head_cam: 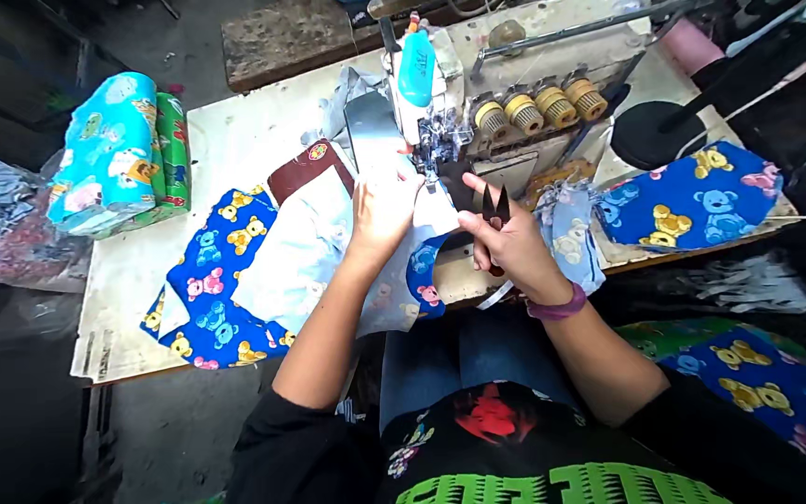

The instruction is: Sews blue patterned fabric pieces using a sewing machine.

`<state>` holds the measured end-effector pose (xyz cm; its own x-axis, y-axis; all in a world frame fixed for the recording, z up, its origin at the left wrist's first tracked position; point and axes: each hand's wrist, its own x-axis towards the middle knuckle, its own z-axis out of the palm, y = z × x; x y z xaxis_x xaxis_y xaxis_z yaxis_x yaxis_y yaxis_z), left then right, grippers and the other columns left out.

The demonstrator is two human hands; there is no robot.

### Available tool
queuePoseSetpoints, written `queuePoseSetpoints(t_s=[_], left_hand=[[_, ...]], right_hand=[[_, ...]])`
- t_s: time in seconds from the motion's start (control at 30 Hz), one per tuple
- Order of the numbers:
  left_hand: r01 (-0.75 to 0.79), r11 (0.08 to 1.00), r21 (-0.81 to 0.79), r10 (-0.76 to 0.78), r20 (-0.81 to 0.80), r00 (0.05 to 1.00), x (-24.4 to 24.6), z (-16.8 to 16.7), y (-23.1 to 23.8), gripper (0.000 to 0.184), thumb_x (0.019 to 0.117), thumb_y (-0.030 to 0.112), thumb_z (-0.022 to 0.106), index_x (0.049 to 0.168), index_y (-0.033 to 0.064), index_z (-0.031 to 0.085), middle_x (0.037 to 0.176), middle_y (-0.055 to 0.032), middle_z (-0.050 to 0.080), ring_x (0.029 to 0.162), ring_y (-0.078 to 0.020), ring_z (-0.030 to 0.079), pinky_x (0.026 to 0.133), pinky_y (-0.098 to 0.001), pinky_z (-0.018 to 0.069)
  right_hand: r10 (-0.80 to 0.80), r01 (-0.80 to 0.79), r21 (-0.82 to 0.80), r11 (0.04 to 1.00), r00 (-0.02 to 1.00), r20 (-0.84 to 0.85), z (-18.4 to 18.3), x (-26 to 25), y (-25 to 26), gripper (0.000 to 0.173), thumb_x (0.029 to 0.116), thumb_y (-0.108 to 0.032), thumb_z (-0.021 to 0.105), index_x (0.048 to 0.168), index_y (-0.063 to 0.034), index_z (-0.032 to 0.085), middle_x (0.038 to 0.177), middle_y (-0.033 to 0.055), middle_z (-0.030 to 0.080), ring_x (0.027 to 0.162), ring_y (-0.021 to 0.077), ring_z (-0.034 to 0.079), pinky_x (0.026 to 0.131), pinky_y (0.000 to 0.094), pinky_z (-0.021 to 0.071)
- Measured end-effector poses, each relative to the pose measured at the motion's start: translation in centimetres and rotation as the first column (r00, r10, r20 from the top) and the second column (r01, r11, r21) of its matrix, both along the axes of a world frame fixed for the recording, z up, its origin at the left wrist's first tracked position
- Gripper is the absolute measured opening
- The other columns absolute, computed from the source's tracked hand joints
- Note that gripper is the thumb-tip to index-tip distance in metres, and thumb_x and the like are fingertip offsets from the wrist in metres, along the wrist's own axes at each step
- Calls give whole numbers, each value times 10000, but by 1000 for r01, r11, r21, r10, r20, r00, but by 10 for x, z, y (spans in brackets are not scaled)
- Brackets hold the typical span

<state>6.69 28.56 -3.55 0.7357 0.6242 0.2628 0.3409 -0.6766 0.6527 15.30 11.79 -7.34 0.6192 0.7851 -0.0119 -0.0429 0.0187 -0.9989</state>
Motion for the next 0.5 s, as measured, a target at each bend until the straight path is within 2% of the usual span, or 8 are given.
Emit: queuePoseSetpoints(t_s=[0.03, 0.1, 0.17, 0.27, 0.33, 0.4, 0.47, 0.5], left_hand=[[4, 999, 51, -7, 51, 999, -5, -3, 1, 234, 925, 162, 711, 1031, -45, 686, 973, -162, 698, 941, -271, 662, 876, -459, 500], [17, 976, 215, -48, 138, 989, -24, -11, -9, 263, 952, 188, 693, 1112, -20, 713, 1067, -170, 711, 1072, -320, 643, 966, -504, 454], [44, 909, 414, -149, 224, 963, -41, -17, -21, 154, 949, 150, 707, 976, 17, 779, 1016, -191, 721, 1029, -360, 639, 912, -516, 451], [154, 840, 520, -268, 151, 952, -51, -36, -32, 113, 955, 168, 713, 984, 111, 806, 1022, -116, 726, 960, -299, 630, 879, -484, 424], [187, 803, 565, -287, 92, 953, -50, -48, -29, 118, 964, 146, 687, 983, 131, 802, 1040, -106, 723, 948, -290, 646, 853, -482, 443], [194, 772, 605, -296, 72, 952, -51, -54, -27, 116, 961, 154, 685, 965, 139, 800, 1070, -94, 725, 970, -277, 639, 854, -461, 425], [175, 768, 616, -300, 105, 948, -55, -57, -27, 149, 944, 252, 727, 1001, 135, 800, 1092, -93, 727, 1013, -270, 634, 887, -458, 412], [150, 767, 624, -288, 127, 949, -56, -60, -29, 249, 918, 338, 755, 1062, 137, 784, 1123, -98, 715, 1050, -272, 622, 907, -458, 406]], right_hand=[[21, -22, -11, 1000, 1000, -21, -1, -1, -4, 497, 1068, -176, 543, 1547, -141, 416, 862, 13, 704, 405, 15, 448, 372, 162, 408], [53, -54, -11, 998, 994, -98, -3, -5, -15, 446, 1111, -255, 449, 1552, -204, 409, 934, 23, 750, 376, 25, 437, 346, 164, 389], [74, -72, 18, 997, 988, -136, -4, -6, -19, 426, 1123, -262, 394, 1546, -210, 408, 1007, 13, 767, 370, 22, 429, 348, 162, 385], [57, -55, 21, 998, 988, -145, -2, -7, -15, 422, 1124, -232, 375, 1541, -187, 417, 1039, 10, 756, 386, 17, 428, 370, 164, 402], [9, -11, -19, 1000, 997, -74, 0, -8, -8, 418, 1098, -216, 469, 1512, -163, 451, 913, 7, 711, 392, 17, 416, 366, 169, 395], [-40, 42, -54, 998, 998, 44, -2, -8, -2, 476, 1014, -184, 652, 1463, -139, 502, 785, -11, 660, 416, 22, 426, 368, 181, 370], [-51, 60, -61, 996, 990, 128, -5, -6, 2, 531, 945, -138, 740, 1434, -119, 533, 802, -19, 712, 441, 17, 470, 377, 184, 374], [-48, 58, -70, 996, 988, 146, -5, -5, 4, 537, 936, -119, 747, 1430, -112, 539, 819, -12, 723, 447, 19, 484, 381, 185, 388]])
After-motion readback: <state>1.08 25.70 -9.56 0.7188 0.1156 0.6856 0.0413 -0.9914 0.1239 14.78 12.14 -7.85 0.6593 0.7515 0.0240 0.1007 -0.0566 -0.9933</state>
